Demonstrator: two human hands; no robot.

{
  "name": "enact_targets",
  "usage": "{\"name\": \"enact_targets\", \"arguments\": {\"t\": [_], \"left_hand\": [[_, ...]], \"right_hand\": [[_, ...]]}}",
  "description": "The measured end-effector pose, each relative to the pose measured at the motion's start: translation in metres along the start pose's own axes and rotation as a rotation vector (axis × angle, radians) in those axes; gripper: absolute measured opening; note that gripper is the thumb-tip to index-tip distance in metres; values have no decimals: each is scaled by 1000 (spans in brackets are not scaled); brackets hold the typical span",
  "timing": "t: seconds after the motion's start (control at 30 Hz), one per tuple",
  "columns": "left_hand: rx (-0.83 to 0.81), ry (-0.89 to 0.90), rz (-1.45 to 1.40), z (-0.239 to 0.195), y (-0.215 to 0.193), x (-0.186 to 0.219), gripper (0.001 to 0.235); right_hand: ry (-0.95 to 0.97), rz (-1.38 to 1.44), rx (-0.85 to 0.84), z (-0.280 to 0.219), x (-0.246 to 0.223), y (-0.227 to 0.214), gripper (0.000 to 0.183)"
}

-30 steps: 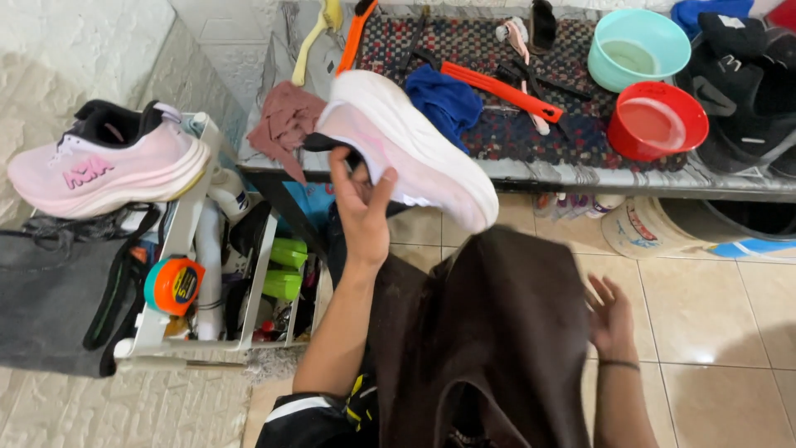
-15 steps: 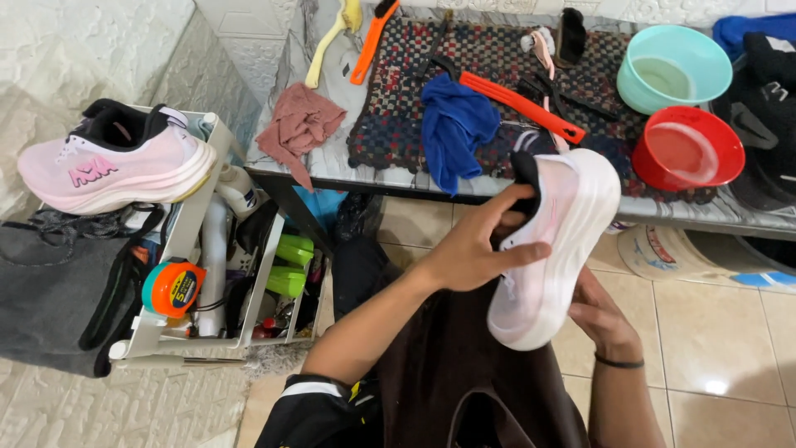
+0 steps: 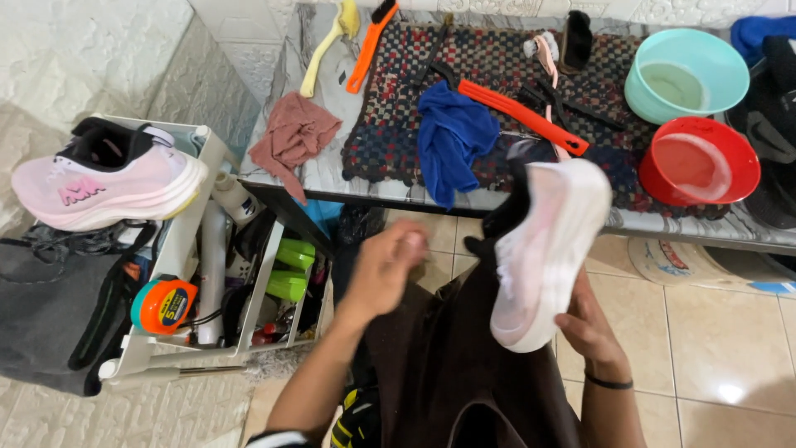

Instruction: The person scrubs a pink and white sneaker using a black brush and a blue cloth, repeatedly dipping the brush into a red bucket of soapy water. They wipe the upper and sole, turn the shoe over, and continue scrubbing different areas.

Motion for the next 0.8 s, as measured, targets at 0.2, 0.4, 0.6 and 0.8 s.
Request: {"name": "enact_targets", "arguments": {"t": [0.2, 0.4, 0.6, 0.8], "left_hand": [[-409, -1115, 232, -36, 1, -155, 82], [-79, -1030, -427, -32, 42, -243, 21], [358, -741, -684, -14, 18, -219, 80], [631, -683, -931, -36, -41, -277, 67]], "right_hand": [[-40, 286, 43, -37, 36, -43, 98], [-59, 284, 73, -31, 37, -40, 97], [-94, 297, 179, -25, 80, -62, 121], [-97, 270, 148, -13, 88, -60, 122]]}}
Point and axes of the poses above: each hand's wrist, its own z-axis towards the middle knuckle, its own y-axis out of the palm, x = y × z, the point moved 1 cm from there along z, towards the middle knuckle, and after that the axes turned 11 degrees about -x, right-handed, at the moved point
